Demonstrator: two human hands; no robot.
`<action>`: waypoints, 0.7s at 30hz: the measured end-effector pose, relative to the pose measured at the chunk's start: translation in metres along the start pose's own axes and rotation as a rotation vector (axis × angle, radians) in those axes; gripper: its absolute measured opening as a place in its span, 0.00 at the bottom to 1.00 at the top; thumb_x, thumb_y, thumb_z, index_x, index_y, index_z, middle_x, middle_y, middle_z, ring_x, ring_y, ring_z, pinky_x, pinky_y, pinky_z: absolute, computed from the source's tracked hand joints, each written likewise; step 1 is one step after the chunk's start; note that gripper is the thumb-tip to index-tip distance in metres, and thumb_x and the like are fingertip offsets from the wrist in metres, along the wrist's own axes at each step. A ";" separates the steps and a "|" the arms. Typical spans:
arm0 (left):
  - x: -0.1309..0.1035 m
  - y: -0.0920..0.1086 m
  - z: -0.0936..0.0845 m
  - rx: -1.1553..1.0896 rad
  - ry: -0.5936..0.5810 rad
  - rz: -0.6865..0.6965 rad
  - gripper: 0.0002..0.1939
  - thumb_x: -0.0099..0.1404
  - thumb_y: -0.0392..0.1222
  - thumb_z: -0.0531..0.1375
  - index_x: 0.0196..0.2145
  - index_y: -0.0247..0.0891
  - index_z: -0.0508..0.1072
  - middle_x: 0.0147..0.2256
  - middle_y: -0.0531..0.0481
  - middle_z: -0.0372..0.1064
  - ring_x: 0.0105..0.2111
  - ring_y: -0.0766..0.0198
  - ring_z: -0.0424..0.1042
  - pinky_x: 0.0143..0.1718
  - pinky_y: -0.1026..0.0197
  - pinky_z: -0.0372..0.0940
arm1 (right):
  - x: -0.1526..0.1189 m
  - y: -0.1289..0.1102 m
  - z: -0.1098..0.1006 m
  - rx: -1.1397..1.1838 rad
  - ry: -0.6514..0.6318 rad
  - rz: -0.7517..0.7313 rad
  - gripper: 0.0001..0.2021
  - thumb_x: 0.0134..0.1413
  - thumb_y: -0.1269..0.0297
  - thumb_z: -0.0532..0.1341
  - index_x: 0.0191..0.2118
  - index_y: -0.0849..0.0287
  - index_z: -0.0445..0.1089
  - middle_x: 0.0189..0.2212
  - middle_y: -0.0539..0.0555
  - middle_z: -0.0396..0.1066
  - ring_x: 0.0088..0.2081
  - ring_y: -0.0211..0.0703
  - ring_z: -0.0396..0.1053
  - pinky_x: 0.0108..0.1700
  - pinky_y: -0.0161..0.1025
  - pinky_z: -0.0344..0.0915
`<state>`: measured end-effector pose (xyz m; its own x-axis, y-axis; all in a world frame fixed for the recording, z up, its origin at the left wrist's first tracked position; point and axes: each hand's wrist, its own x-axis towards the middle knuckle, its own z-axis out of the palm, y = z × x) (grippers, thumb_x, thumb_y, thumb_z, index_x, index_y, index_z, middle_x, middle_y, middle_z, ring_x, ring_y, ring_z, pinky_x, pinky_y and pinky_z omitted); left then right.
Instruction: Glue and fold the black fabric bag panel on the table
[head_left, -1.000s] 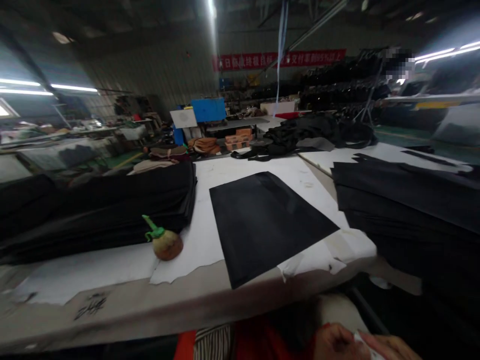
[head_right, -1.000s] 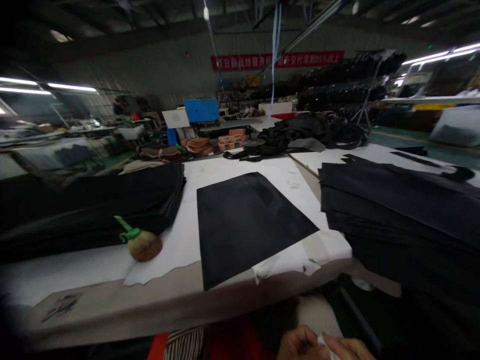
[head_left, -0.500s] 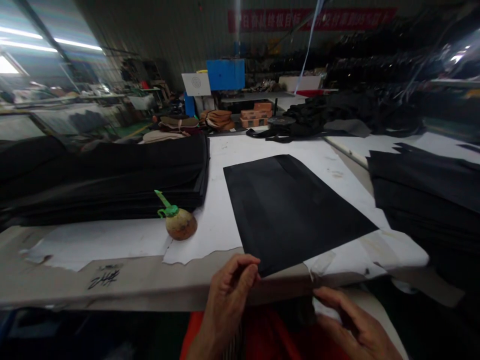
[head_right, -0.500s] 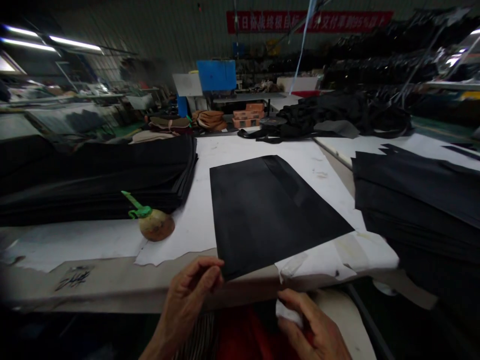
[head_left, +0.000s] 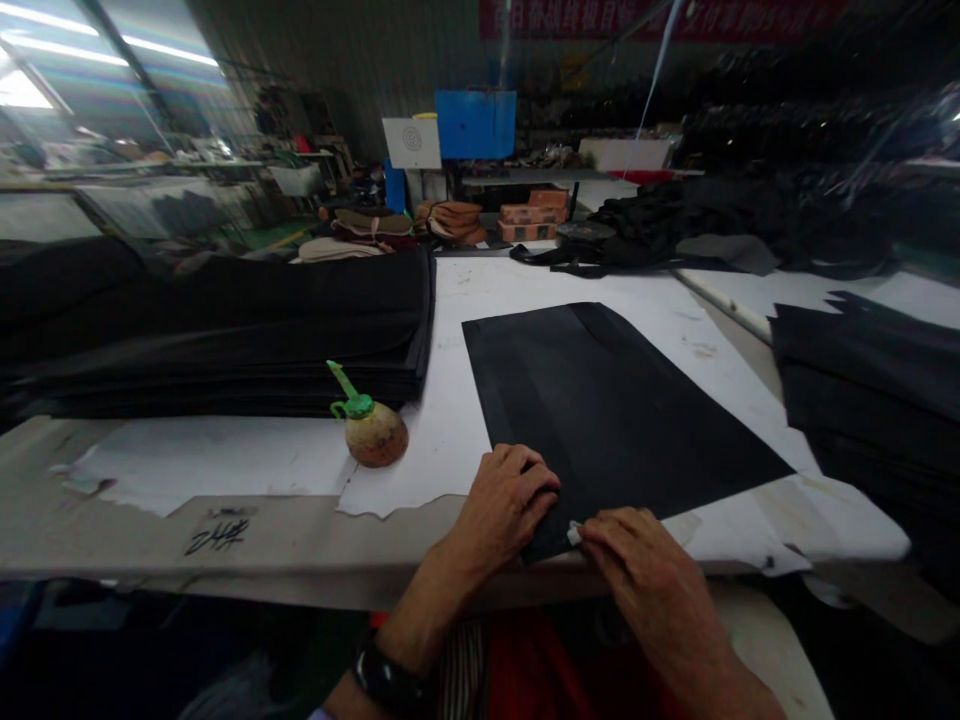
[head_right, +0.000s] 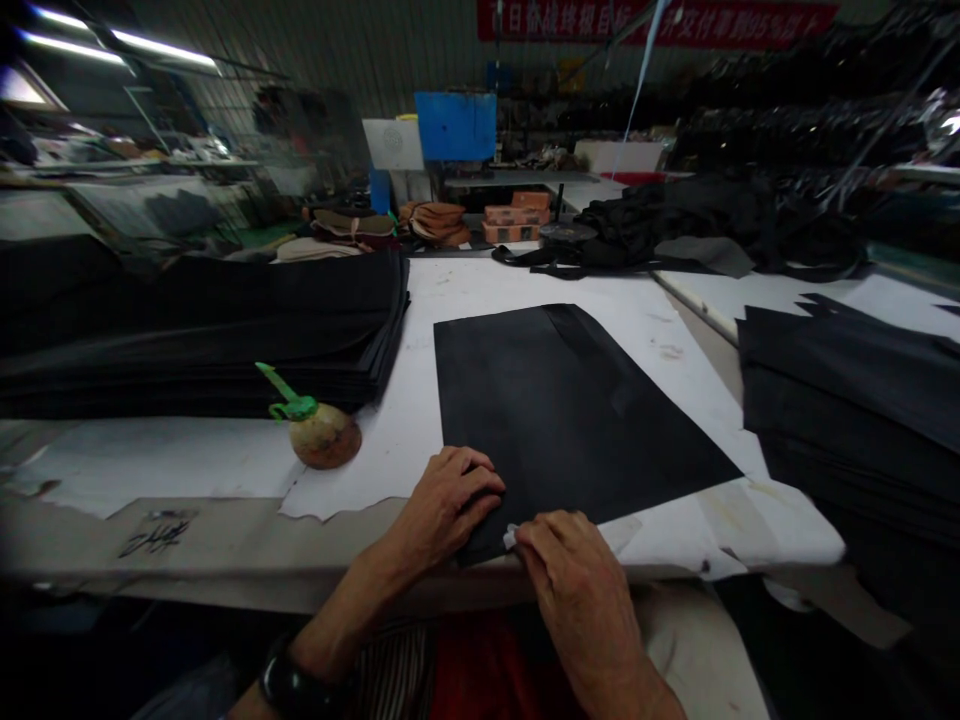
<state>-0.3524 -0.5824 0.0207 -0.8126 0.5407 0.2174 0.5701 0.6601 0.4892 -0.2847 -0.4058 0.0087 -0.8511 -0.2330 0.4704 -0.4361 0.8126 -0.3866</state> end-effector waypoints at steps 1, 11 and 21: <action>0.000 0.000 0.000 -0.006 0.001 -0.003 0.06 0.63 0.38 0.58 0.39 0.42 0.71 0.42 0.51 0.65 0.43 0.61 0.61 0.45 0.57 0.57 | 0.002 -0.005 0.004 -0.003 -0.018 -0.019 0.13 0.63 0.67 0.49 0.33 0.57 0.70 0.29 0.54 0.70 0.31 0.43 0.66 0.35 0.40 0.64; 0.001 -0.003 0.000 -0.040 0.002 -0.017 0.05 0.62 0.39 0.59 0.38 0.43 0.71 0.41 0.52 0.65 0.42 0.61 0.60 0.43 0.58 0.56 | -0.007 -0.027 0.005 0.175 0.063 -0.029 0.09 0.63 0.66 0.51 0.35 0.56 0.68 0.31 0.51 0.70 0.33 0.39 0.67 0.36 0.35 0.65; 0.001 -0.004 0.002 -0.052 0.015 -0.014 0.05 0.62 0.39 0.59 0.37 0.42 0.71 0.41 0.52 0.64 0.42 0.61 0.60 0.43 0.58 0.56 | 0.004 -0.028 0.017 -0.015 -0.154 -0.063 0.16 0.63 0.68 0.47 0.27 0.57 0.67 0.27 0.53 0.66 0.29 0.43 0.64 0.31 0.39 0.61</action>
<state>-0.3554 -0.5829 0.0174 -0.8226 0.5233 0.2226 0.5517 0.6393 0.5356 -0.2812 -0.4384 0.0078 -0.8573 -0.3619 0.3661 -0.4868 0.8012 -0.3480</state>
